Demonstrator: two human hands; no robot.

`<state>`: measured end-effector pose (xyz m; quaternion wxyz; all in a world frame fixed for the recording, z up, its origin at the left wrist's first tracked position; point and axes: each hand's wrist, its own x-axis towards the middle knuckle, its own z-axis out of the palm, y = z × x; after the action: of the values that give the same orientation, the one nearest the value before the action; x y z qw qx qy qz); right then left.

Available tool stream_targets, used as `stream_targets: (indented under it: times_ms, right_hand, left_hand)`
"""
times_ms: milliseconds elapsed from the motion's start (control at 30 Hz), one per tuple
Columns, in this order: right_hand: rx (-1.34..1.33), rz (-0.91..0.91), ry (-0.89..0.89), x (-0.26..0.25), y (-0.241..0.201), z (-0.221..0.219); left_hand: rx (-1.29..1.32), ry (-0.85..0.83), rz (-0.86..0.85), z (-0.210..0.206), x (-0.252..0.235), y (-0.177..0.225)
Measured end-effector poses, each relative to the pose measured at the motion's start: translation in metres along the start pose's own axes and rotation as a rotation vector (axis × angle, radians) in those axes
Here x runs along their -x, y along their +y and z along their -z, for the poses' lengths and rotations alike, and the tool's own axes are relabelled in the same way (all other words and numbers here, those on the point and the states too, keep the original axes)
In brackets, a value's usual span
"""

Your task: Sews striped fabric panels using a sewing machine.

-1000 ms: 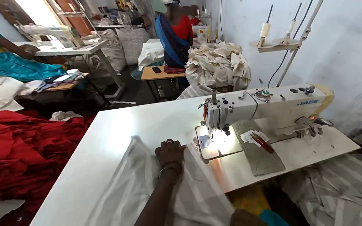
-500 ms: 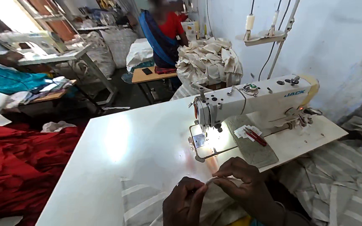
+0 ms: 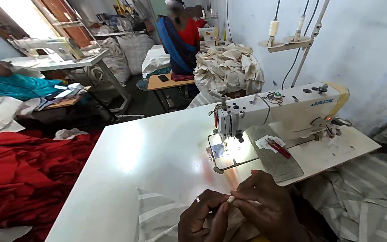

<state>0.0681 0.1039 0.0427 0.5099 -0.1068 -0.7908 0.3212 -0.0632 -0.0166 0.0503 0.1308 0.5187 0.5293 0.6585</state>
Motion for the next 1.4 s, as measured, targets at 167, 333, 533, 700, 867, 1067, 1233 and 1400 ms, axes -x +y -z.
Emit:
stream_targets:
  times_ms: [167, 333, 533, 700, 867, 1067, 1233, 1400]
  right_hand:
    - [0.22, 0.15, 0.136, -0.007, -0.01, 0.004]
    - [0.338, 0.378, 0.087, 0.017, -0.024, -0.023]
    - [0.4, 0.293, 0.108, 0.007, -0.015, -0.02]
    - [-0.097, 0.025, -0.022, -0.006, -0.005, -0.005]
    - [-0.56, -0.213, -0.383, -0.047, 0.006, -0.001]
    - [0.034, -0.395, -0.818, -0.006, 0.04, 0.005]
    - [-0.105, -0.921, -0.81, 0.059, 0.027, -0.001]
    - [-0.241, -1.372, -0.556, 0.12, 0.057, 0.025]
  left_hand:
    - [-0.352, 0.115, -0.127, 0.018, -0.005, -0.01]
    - [-0.188, 0.201, 0.017, 0.002, -0.003, 0.007]
    - [-0.01, -0.062, 0.02, 0.022, 0.002, 0.015]
    - [-0.005, -0.031, -0.005, 0.026, 0.002, 0.006]
    - [-0.119, 0.008, -0.062, 0.016, 0.003, 0.001]
    - [-0.955, 0.351, -0.296, 0.067, -0.038, 0.03]
    - [-1.188, 0.151, 0.118, 0.061, -0.13, -0.05]
    - [-0.999, -0.171, 0.429, 0.022, -0.115, -0.194]
